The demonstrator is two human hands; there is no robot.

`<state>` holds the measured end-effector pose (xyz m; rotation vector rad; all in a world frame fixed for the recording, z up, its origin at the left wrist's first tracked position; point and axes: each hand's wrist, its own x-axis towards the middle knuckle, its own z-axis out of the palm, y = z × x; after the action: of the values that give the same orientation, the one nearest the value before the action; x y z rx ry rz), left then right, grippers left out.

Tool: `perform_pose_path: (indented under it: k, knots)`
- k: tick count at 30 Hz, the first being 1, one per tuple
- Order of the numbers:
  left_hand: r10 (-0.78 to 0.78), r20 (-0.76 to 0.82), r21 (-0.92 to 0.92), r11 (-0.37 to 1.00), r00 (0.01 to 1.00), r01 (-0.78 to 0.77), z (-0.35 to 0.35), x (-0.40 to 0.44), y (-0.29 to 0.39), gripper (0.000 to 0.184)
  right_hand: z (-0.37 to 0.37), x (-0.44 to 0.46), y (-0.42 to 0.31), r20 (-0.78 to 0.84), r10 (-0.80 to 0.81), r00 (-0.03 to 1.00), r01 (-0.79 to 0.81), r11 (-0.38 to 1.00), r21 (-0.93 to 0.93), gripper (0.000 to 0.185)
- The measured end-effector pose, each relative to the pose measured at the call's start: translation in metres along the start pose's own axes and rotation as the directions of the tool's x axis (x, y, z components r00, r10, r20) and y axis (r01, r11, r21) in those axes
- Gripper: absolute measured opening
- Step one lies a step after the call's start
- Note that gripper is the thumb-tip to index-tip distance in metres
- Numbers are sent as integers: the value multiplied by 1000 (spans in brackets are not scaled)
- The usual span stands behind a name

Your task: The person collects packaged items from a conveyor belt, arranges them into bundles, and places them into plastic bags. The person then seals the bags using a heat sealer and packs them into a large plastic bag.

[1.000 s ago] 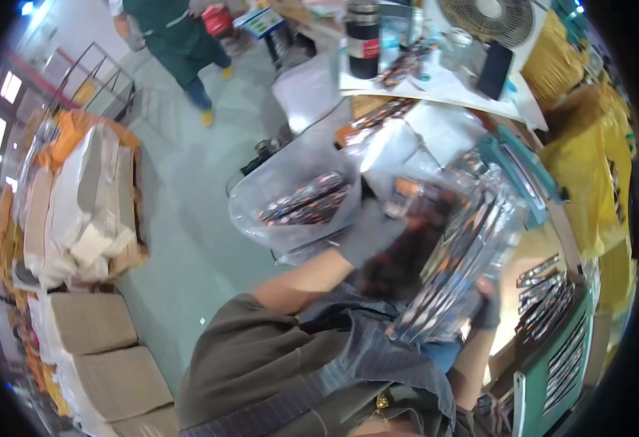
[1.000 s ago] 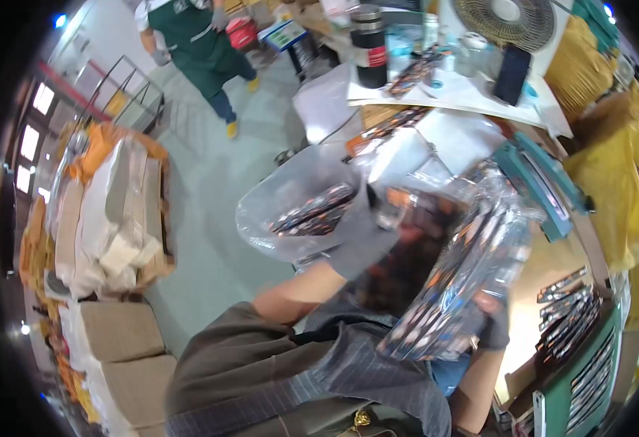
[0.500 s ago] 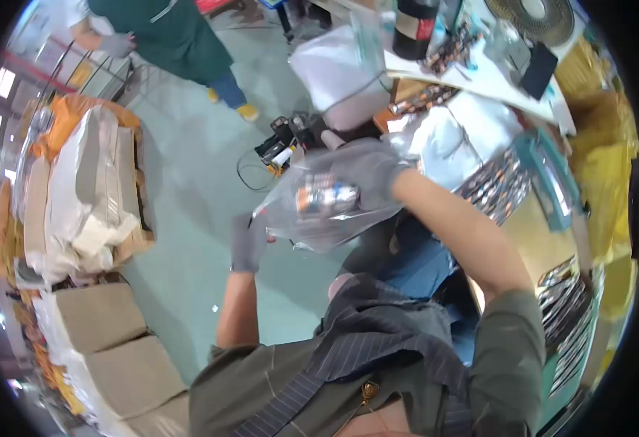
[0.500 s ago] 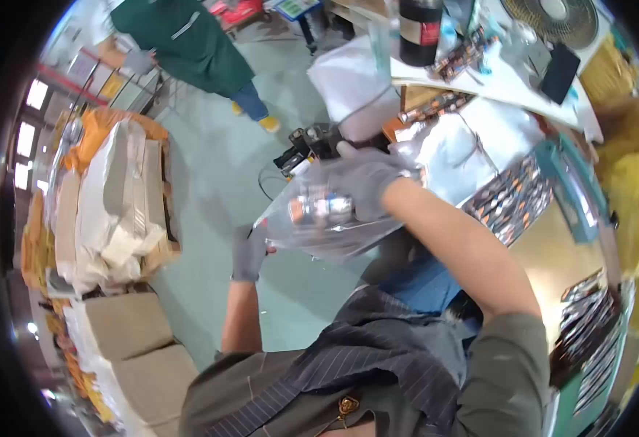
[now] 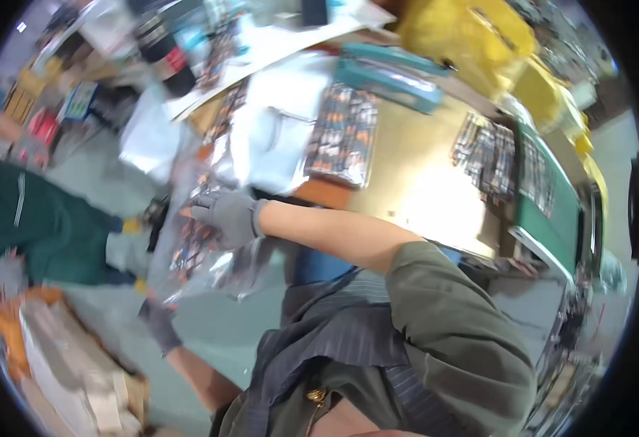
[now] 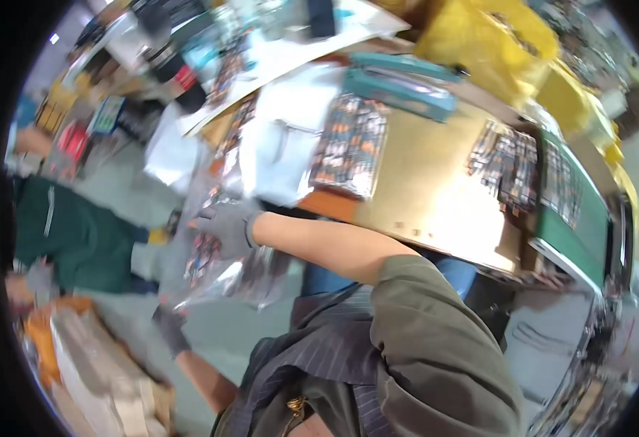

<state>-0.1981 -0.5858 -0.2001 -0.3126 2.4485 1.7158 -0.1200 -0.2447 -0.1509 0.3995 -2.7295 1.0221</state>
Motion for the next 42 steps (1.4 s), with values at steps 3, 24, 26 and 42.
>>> perform_pose_path:
  k: [3,24,26,42]
  knots:
    - [393,128,412,814,911,-409,-4,-9,29,33,-100,-99,11,-292,-13,956,-61,968,-244,68]
    - [245,968,-67,436,47,-897,646,-422,155,78,-292,-537,151,-799,495,-342,-939,-146,312,103]
    - [320,947,-158,550,32,-820,652,-446,150,80,-298,-530,144,-667,580,-468,-881,-244,405,98]
    - [38,999,-39,998,-9,-47,603,-391,158,51,-237,-457,132,-322,938,127,220,290,931,43]
